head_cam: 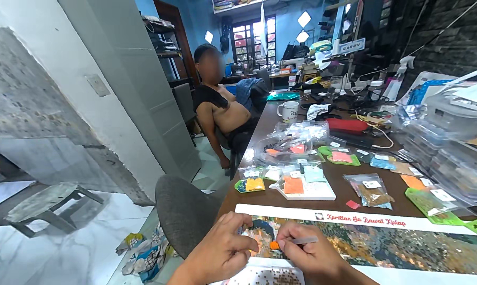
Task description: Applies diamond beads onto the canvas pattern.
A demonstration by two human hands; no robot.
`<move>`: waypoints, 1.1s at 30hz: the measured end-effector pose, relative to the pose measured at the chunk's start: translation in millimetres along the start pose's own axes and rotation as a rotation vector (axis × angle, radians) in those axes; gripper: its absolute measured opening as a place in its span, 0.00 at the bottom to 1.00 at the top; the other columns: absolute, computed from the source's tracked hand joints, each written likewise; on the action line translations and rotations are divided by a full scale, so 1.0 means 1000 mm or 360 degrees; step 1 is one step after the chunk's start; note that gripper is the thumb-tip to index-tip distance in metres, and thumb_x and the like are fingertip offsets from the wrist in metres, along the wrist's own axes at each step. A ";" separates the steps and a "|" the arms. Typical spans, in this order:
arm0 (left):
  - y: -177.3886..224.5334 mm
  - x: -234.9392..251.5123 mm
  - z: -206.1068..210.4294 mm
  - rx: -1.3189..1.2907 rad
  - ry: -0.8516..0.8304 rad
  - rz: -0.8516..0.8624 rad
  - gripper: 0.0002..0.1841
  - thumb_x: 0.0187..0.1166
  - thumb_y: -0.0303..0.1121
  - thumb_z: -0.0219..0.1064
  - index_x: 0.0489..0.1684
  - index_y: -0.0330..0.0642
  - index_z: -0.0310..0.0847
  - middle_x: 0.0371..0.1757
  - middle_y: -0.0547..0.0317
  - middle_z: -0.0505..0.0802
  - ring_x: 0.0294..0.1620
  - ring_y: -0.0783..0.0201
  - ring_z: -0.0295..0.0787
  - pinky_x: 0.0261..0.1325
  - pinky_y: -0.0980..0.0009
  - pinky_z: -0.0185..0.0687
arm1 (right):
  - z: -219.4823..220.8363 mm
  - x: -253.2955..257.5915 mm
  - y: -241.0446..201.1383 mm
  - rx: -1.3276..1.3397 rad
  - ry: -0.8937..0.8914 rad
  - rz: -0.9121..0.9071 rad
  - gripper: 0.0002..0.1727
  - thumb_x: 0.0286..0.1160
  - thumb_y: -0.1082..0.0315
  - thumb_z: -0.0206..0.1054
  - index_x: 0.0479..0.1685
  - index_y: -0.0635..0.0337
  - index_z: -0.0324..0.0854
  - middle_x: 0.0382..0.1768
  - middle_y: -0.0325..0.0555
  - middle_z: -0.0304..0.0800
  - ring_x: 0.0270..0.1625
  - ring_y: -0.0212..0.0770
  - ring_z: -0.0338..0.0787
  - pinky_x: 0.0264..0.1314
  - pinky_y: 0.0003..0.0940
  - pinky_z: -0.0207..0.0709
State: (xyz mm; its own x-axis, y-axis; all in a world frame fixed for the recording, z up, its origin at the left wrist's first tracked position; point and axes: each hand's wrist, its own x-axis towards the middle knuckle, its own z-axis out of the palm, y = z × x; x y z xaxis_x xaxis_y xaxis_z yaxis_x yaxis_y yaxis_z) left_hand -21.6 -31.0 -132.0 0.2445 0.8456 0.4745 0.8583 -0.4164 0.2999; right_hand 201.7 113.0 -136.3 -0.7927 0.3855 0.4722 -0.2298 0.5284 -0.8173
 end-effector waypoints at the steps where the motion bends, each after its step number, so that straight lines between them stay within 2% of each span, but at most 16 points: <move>1: 0.000 0.000 0.000 0.0005 -0.0007 0.0003 0.19 0.86 0.46 0.51 0.41 0.59 0.94 0.58 0.50 0.87 0.62 0.56 0.80 0.66 0.61 0.72 | 0.000 0.000 0.000 0.0004 -0.0001 0.0003 0.10 0.76 0.67 0.59 0.35 0.61 0.85 0.20 0.33 0.77 0.22 0.16 0.70 0.24 0.13 0.63; 8: 0.000 0.000 0.001 0.0042 -0.0023 0.0006 0.21 0.87 0.48 0.49 0.41 0.60 0.93 0.58 0.50 0.87 0.62 0.57 0.80 0.65 0.61 0.73 | 0.001 0.000 -0.002 -0.0001 0.0030 0.0004 0.10 0.76 0.68 0.60 0.36 0.62 0.85 0.21 0.35 0.79 0.22 0.18 0.71 0.25 0.14 0.64; 12: 0.000 0.000 0.000 0.0052 -0.0031 0.0014 0.20 0.87 0.48 0.50 0.41 0.61 0.93 0.59 0.50 0.87 0.62 0.57 0.80 0.64 0.61 0.73 | 0.001 0.004 -0.005 -0.0119 0.0398 0.0100 0.12 0.81 0.64 0.58 0.38 0.60 0.86 0.25 0.33 0.82 0.24 0.18 0.75 0.27 0.15 0.70; 14: 0.000 0.000 0.000 0.0049 -0.0028 0.0016 0.20 0.87 0.49 0.50 0.41 0.61 0.93 0.59 0.50 0.87 0.62 0.57 0.80 0.64 0.61 0.73 | -0.006 0.009 -0.008 -0.0218 0.0472 0.0244 0.14 0.83 0.61 0.58 0.42 0.57 0.88 0.31 0.33 0.85 0.30 0.18 0.79 0.33 0.15 0.74; 17: 0.000 0.000 0.001 0.0039 -0.0028 0.0023 0.20 0.87 0.50 0.50 0.41 0.62 0.93 0.58 0.51 0.86 0.61 0.57 0.80 0.63 0.61 0.73 | -0.021 0.014 -0.017 -0.0336 0.0320 0.0588 0.16 0.83 0.58 0.58 0.50 0.54 0.90 0.41 0.37 0.91 0.41 0.25 0.87 0.46 0.23 0.80; 19: -0.001 0.001 0.001 0.0043 -0.0024 0.0032 0.21 0.87 0.50 0.50 0.41 0.62 0.93 0.57 0.51 0.87 0.61 0.57 0.80 0.64 0.61 0.73 | -0.029 0.019 -0.026 -0.0326 0.0244 0.0738 0.18 0.85 0.57 0.57 0.55 0.54 0.90 0.45 0.38 0.92 0.44 0.28 0.88 0.49 0.28 0.81; 23: 0.000 0.001 0.000 0.0053 -0.0037 0.0028 0.20 0.87 0.50 0.51 0.41 0.62 0.93 0.57 0.51 0.87 0.61 0.56 0.80 0.64 0.60 0.73 | -0.035 0.026 -0.037 -0.0129 0.0322 0.0772 0.16 0.87 0.62 0.55 0.54 0.56 0.88 0.35 0.33 0.89 0.34 0.24 0.86 0.39 0.22 0.80; 25: 0.001 0.001 0.000 0.0057 -0.0033 0.0030 0.20 0.87 0.50 0.51 0.40 0.61 0.94 0.56 0.51 0.87 0.60 0.56 0.80 0.64 0.61 0.73 | -0.040 0.029 -0.043 -0.0124 0.0366 0.0727 0.15 0.87 0.63 0.55 0.50 0.56 0.88 0.27 0.30 0.83 0.27 0.22 0.81 0.32 0.19 0.74; 26: 0.001 0.000 0.000 0.0053 -0.0030 0.0029 0.20 0.87 0.50 0.51 0.40 0.61 0.94 0.56 0.50 0.87 0.60 0.56 0.80 0.64 0.61 0.73 | -0.044 0.031 -0.045 -0.0168 0.0347 0.0729 0.14 0.86 0.62 0.56 0.48 0.55 0.89 0.26 0.29 0.82 0.26 0.22 0.79 0.31 0.19 0.73; 30: 0.001 0.000 0.000 0.0050 -0.0020 0.0014 0.21 0.87 0.51 0.50 0.41 0.61 0.94 0.57 0.49 0.88 0.60 0.55 0.81 0.64 0.59 0.74 | -0.066 0.036 -0.054 -0.0386 0.0022 0.0935 0.14 0.89 0.57 0.57 0.49 0.51 0.88 0.31 0.33 0.84 0.32 0.26 0.81 0.40 0.27 0.75; 33: 0.001 0.000 0.001 0.0055 -0.0033 0.0003 0.22 0.88 0.52 0.50 0.40 0.61 0.94 0.57 0.50 0.88 0.61 0.55 0.81 0.64 0.59 0.74 | -0.077 0.038 -0.049 -0.0414 -0.0007 0.1007 0.18 0.91 0.54 0.54 0.48 0.51 0.88 0.28 0.32 0.85 0.31 0.27 0.83 0.39 0.28 0.76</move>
State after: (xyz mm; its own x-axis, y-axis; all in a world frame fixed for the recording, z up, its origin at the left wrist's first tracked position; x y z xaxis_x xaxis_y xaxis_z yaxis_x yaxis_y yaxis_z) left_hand -20.6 -31.0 -132.0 0.2550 0.8519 0.4574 0.8727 -0.4064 0.2705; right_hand 226.3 159.6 -53.2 -0.7321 0.6774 -0.0718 0.4210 0.3671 -0.8294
